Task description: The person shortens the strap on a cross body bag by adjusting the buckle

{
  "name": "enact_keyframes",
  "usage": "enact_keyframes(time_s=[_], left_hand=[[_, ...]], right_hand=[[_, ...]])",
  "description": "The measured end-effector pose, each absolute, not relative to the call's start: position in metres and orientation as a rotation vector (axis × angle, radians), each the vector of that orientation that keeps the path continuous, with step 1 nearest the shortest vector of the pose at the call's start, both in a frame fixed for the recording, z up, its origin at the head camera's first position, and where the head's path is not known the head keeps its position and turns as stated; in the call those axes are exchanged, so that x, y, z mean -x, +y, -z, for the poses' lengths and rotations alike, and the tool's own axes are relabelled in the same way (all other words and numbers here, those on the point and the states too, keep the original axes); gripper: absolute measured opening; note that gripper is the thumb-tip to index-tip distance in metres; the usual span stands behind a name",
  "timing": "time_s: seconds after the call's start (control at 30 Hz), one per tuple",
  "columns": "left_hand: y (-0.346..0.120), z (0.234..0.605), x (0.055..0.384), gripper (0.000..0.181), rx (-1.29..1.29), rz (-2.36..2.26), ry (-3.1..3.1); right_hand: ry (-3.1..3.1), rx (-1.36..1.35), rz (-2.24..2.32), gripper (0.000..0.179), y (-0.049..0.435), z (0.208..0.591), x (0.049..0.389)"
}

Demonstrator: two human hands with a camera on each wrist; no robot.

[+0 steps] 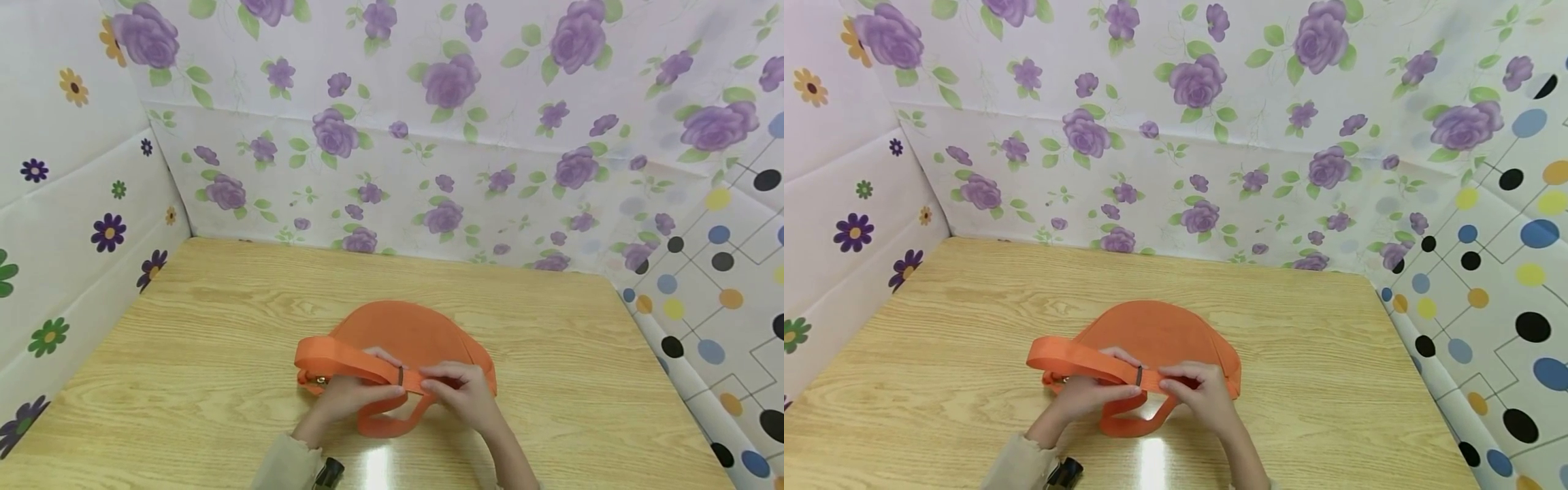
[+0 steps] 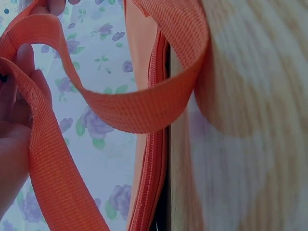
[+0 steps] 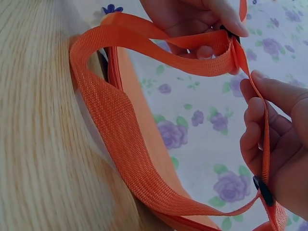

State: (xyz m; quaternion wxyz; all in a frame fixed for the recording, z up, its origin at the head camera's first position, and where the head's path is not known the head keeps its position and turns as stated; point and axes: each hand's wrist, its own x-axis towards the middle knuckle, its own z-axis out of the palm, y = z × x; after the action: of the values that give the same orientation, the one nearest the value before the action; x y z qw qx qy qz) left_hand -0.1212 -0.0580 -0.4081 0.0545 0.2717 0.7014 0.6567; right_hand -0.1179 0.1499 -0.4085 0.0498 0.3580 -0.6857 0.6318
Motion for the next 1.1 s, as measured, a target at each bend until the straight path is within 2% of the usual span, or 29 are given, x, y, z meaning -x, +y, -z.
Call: enact_keyframes(time_s=[0.37, 0.57, 0.83, 1.1], left_hand=[[-0.054, 0.409, 0.121, 0.025, -0.905, -1.968, 2.16], [-0.051, 0.41, 0.12, 0.024, -0.925, -1.936, 2.178], [-0.049, 0.409, 0.119, 0.024, -0.855, -1.925, 2.179], [-0.05, 0.409, 0.118, 0.025, -0.83, -1.957, 2.142]], right_hand=[[-2.155, -1.005, -1.967, 0.018, 0.15, 0.431, 0.125], [-2.207, -0.948, -1.995, 0.017, 0.146, 0.427, 0.123], [-2.169, -1.005, -1.949, 0.012, 0.14, 0.406, 0.115], [-2.178, -1.032, -1.961, 0.013, 0.14, 0.403, 0.115]])
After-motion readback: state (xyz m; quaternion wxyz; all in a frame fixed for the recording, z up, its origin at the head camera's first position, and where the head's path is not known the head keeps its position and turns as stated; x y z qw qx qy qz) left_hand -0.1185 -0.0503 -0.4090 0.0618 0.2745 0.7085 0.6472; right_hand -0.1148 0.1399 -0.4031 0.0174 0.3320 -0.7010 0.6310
